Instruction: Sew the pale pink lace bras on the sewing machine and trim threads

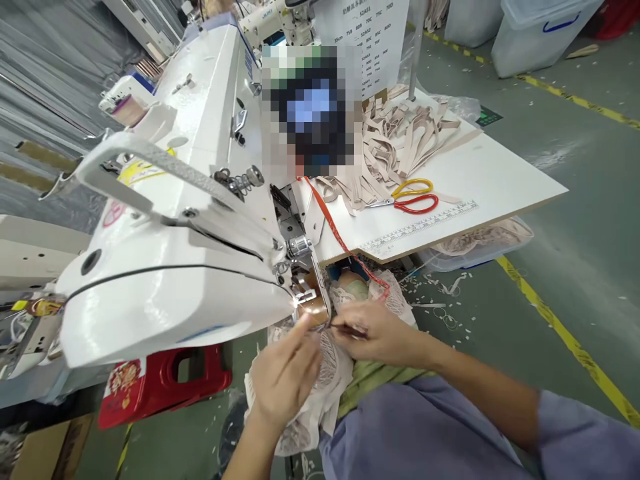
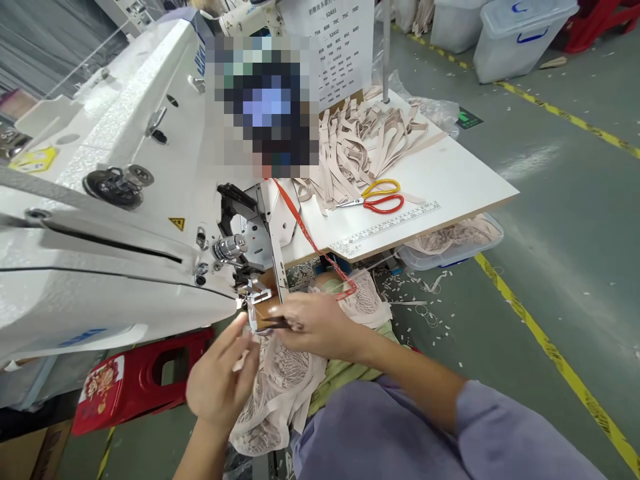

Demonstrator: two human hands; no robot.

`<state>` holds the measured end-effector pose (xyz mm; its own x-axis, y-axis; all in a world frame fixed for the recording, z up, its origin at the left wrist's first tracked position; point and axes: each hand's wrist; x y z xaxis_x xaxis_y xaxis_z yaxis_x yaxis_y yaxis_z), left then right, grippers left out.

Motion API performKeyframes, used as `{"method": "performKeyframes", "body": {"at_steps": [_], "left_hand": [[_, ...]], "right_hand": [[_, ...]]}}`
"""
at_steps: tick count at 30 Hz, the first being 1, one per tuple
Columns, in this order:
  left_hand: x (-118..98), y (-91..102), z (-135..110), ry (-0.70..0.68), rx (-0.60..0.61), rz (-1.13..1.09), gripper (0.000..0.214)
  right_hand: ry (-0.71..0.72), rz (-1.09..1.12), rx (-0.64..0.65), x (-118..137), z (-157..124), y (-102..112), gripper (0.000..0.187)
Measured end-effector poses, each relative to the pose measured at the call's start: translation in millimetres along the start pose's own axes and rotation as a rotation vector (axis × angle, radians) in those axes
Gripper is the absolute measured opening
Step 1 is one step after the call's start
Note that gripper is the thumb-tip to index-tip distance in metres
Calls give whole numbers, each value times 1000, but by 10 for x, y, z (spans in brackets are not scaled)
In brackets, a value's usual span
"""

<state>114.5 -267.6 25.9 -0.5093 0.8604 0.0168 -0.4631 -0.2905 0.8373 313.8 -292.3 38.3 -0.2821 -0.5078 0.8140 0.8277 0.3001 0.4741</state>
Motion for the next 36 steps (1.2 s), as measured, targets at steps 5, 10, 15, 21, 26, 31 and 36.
{"method": "performKeyframes", "body": {"at_steps": [5,10,15,21,26,31,36], "left_hand": [[69,-76,11,-237,169,-133,22],[143,-135,86,-98,-23,12,14],[71,-184,104,55,-86,54,9],[-80,-154,66,255,-85,-175,6],[-145,-158,30,261,-77,-192,5],[-146,-188,-18,249,-75,-215,6],[-169,-201,-44,375,-119,-335,6]], "right_hand": [[-369,690,259,-142,-549,236,25],[-500,770,-177,-514,-673,166,32],[-464,1045,-18,-311,-397,-352,49],[-461,1394,1,-45,-182,-581,52],[-363,1403,-20,10,-113,-557,55],[-349,1425,-116,40,-76,-596,56],[-348,1358,-215,16,-122,-548,58]]}}
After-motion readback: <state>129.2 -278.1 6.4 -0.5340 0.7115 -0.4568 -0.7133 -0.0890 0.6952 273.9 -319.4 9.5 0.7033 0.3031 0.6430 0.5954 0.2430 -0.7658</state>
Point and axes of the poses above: each hand's wrist, its own z-axis towards the middle knuckle, its own y-axis out of the back of the hand, x = y × z, and after that the axes turned 15 degrees about x, right-handed
